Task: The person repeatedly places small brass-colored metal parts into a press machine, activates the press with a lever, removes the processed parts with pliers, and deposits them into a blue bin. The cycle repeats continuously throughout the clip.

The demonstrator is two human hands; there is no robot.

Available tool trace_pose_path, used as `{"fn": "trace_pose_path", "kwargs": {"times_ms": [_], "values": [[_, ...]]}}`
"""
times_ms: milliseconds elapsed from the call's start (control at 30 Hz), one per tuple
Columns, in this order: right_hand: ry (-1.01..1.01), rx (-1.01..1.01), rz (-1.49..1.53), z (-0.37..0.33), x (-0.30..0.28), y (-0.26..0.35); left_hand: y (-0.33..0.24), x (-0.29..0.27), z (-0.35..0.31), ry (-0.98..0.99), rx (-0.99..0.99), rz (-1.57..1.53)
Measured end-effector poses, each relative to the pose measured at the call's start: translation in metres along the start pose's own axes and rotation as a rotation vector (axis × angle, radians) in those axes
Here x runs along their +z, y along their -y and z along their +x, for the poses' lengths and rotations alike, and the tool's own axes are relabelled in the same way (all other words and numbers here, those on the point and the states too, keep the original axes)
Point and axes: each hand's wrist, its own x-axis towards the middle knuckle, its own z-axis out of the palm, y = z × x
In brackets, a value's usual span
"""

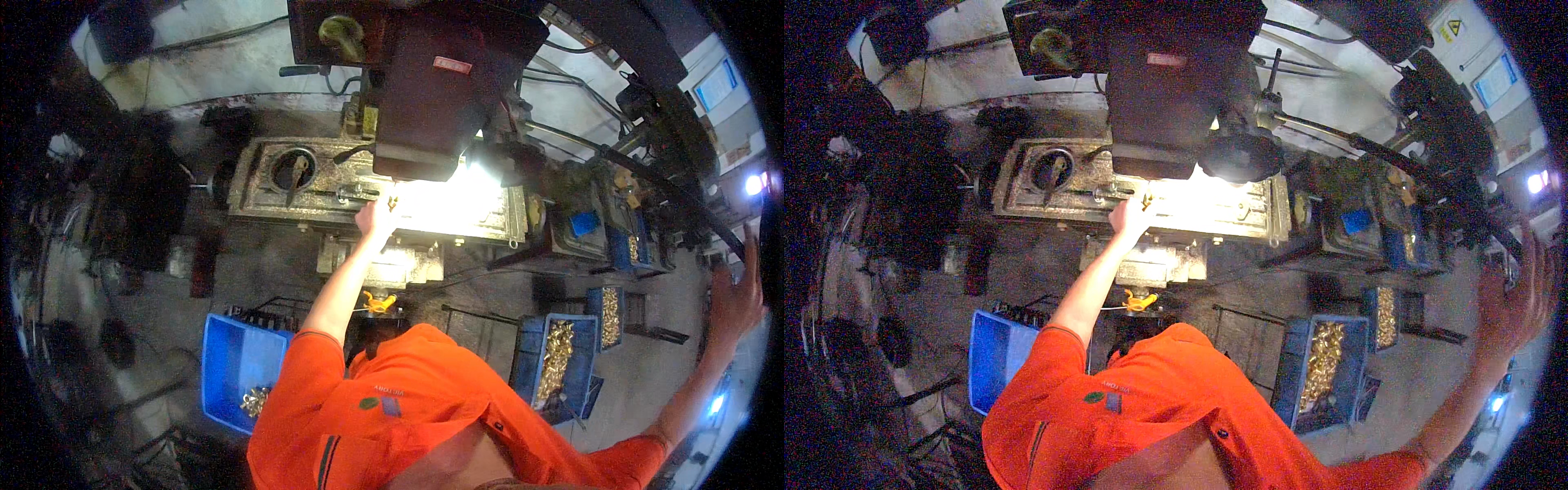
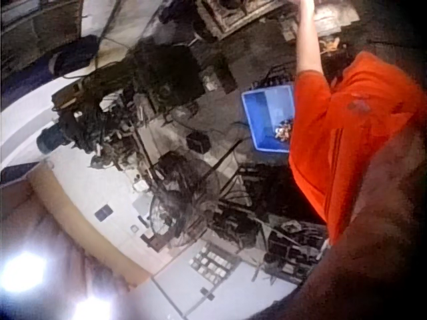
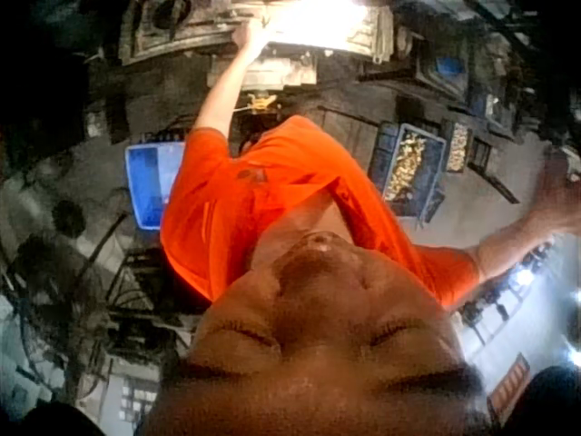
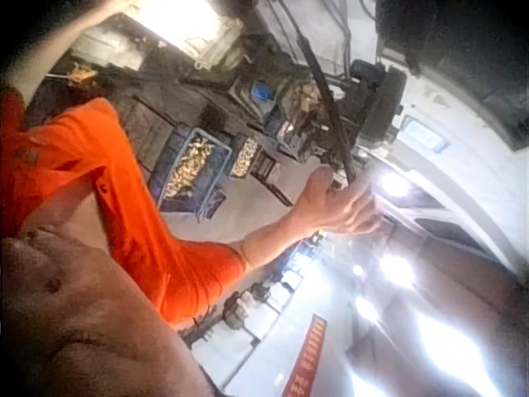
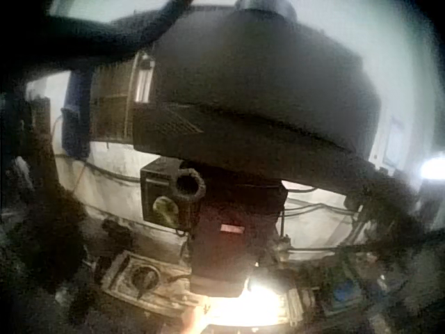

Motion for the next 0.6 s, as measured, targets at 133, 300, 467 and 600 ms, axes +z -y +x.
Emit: {"fn": "trace_pose_path", "kwargs": {"times_ms": [133,300,467,600], "values": [[0.189,-0.273,-0.024,-0.033,-0.039,-0.011,-0.005,0.007,-0.001,0.035,0.005,-0.056],[0.715,-0.094,0.727,-0.116,-0.055,0.059,0.012,0.006,0.002,-0.02,-0.028,-0.056],[1.008,0.512,1.246,-0.225,0.002,0.127,0.002,0.005,-0.002,0.014,-0.034,-0.066],[1.114,0.704,1.461,-0.265,0.042,0.174,0.008,0.016,0.0,-0.003,-0.02,-0.048]]}}
